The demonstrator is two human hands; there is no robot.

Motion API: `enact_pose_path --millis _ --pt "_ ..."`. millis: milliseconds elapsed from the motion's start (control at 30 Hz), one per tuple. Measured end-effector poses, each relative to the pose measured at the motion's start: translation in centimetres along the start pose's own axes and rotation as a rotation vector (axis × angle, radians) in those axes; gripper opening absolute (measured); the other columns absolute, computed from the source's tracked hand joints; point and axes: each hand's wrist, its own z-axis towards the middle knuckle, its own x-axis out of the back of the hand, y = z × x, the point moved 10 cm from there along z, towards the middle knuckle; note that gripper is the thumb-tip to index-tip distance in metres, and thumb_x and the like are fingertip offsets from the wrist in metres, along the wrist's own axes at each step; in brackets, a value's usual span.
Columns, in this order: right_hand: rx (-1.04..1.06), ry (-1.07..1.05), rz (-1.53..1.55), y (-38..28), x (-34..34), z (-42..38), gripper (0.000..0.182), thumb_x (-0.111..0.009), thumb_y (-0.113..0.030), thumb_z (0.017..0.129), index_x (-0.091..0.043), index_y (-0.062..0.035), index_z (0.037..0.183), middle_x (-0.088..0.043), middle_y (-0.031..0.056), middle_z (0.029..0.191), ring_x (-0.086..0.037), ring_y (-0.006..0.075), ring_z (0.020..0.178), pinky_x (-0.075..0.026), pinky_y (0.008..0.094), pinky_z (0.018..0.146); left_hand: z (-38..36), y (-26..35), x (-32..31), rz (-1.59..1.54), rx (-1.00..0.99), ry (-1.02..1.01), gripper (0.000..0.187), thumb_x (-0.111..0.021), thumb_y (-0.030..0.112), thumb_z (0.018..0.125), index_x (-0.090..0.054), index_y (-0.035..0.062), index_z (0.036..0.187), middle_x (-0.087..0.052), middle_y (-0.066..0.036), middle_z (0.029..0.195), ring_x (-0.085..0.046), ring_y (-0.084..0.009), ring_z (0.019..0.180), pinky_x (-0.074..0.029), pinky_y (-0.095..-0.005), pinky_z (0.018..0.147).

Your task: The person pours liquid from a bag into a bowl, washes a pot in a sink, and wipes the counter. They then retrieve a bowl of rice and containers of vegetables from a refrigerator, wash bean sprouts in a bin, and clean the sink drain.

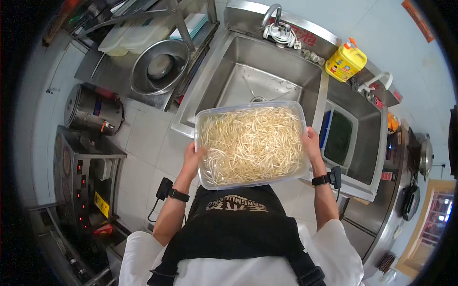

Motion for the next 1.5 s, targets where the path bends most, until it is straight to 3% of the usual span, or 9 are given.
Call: enact_pose_path --millis 100,233,533,633,700,733,800,1000,1500 --pt "-0.014 -0.006 0.034 -0.6 -0.5 -0.1 0.004 -0.048 -0.001 0.078 -0.049 -0.0038 0.080 -0.052 -0.0012 0.073 -0.048 0.0053 0.065 -0.039 0.0202 0.059 0.4 -0.7 0.1 -0.033 -0.028 -0.047 0.029 -0.054 0.005 0.077 -0.048 -0.0006 0.105 -0.056 -0.007 0.091 -0.055 -0.0139 0.079 -0.046 -0.0269 0.070" --pt "-0.004 0.006 -0.031 0.8 0.0 0.3 0.007 -0.047 -0.005 0.079 -0.052 -0.0049 0.083 -0.052 -0.0039 0.074 -0.047 0.0041 0.068 -0.039 0.0201 0.062 0.4 -1.3 0.3 -0.083 -0.027 -0.085 0.027 -0.058 0.003 0.074 -0.049 0.0027 0.100 -0.057 -0.005 0.089 -0.055 -0.0119 0.077 -0.046 -0.0263 0.068" --pt "0.008 0.009 -0.129 0.3 0.5 0.9 0.006 -0.049 -0.010 0.082 -0.050 -0.0039 0.082 -0.050 -0.0035 0.070 -0.046 0.0038 0.064 -0.038 0.0194 0.058 0.4 -1.3 0.0 -0.135 -0.030 -0.131 0.037 -0.047 -0.005 0.065 -0.050 0.0013 0.101 -0.058 -0.005 0.091 -0.056 -0.0128 0.077 -0.045 -0.0266 0.070" --pt "-0.057 -0.065 -0.226 1.5 0.6 1.4 0.017 -0.052 -0.012 0.081 -0.050 -0.0021 0.094 -0.053 0.0052 0.083 -0.050 0.0122 0.074 -0.042 0.0263 0.067 0.6 -1.5 0.0 -0.097 -0.054 -0.146 0.044 -0.046 -0.004 0.064 -0.048 -0.0009 0.108 -0.058 -0.008 0.093 -0.057 -0.0154 0.078 -0.047 -0.0281 0.070" --pt "0.450 0.200 -0.883 -5.9 -0.4 -0.5 0.037 -0.054 -0.015 0.080 -0.044 -0.0002 0.112 -0.048 0.0175 0.110 -0.048 0.0267 0.098 -0.038 0.0353 0.086 0.5 -1.7 0.0 -0.146 -0.044 -0.145 0.043 -0.046 -0.004 0.064 -0.048 -0.0006 0.108 -0.058 -0.008 0.092 -0.058 -0.0153 0.078 -0.048 -0.0279 0.071" --pt "0.451 0.201 -0.885 -7.4 -1.4 -0.9 0.037 -0.054 -0.015 0.080 -0.044 -0.0002 0.112 -0.048 0.0175 0.110 -0.048 0.0267 0.098 -0.038 0.0353 0.086 0.4 -1.7 0.0 -0.148 -0.044 -0.146 0.043 -0.046 -0.004 0.064 -0.048 -0.0006 0.108 -0.058 -0.008 0.092 -0.058 -0.0153 0.078 -0.048 -0.0279 0.071" --pt "0.662 0.084 -0.958 -11.3 -5.5 -1.8 0.055 -0.053 -0.025 0.082 -0.032 -0.0064 0.129 -0.026 0.0195 0.134 -0.028 0.0367 0.121 -0.024 0.0438 0.099 0.1 -1.6 0.1 -0.124 -0.033 -0.146 0.042 -0.047 -0.003 0.065 -0.048 -0.0003 0.107 -0.057 -0.007 0.093 -0.057 -0.0153 0.079 -0.048 -0.0280 0.071" --pt "0.500 -0.012 -1.278 -9.1 -9.2 -0.2 0.058 -0.045 -0.042 0.085 -0.025 -0.0221 0.136 -0.009 0.0089 0.144 -0.011 0.0346 0.131 -0.016 0.0525 0.102 -0.2 -1.2 0.0 -0.125 -0.022 -0.160 0.041 -0.047 -0.002 0.065 -0.048 0.0002 0.106 -0.056 -0.008 0.096 -0.056 -0.0156 0.084 -0.047 -0.0284 0.074" --pt "0.538 -0.036 -1.224 -7.6 -10.0 -0.1 0.059 -0.048 -0.041 0.084 -0.029 -0.0173 0.134 -0.014 0.0138 0.142 -0.015 0.0379 0.128 -0.020 0.0480 0.102 -0.6 -0.4 -0.6 -0.203 -0.039 -0.170 0.042 -0.046 -0.005 0.063 -0.049 -0.0009 0.105 -0.058 -0.007 0.096 -0.057 -0.0151 0.083 -0.045 -0.0274 0.075"
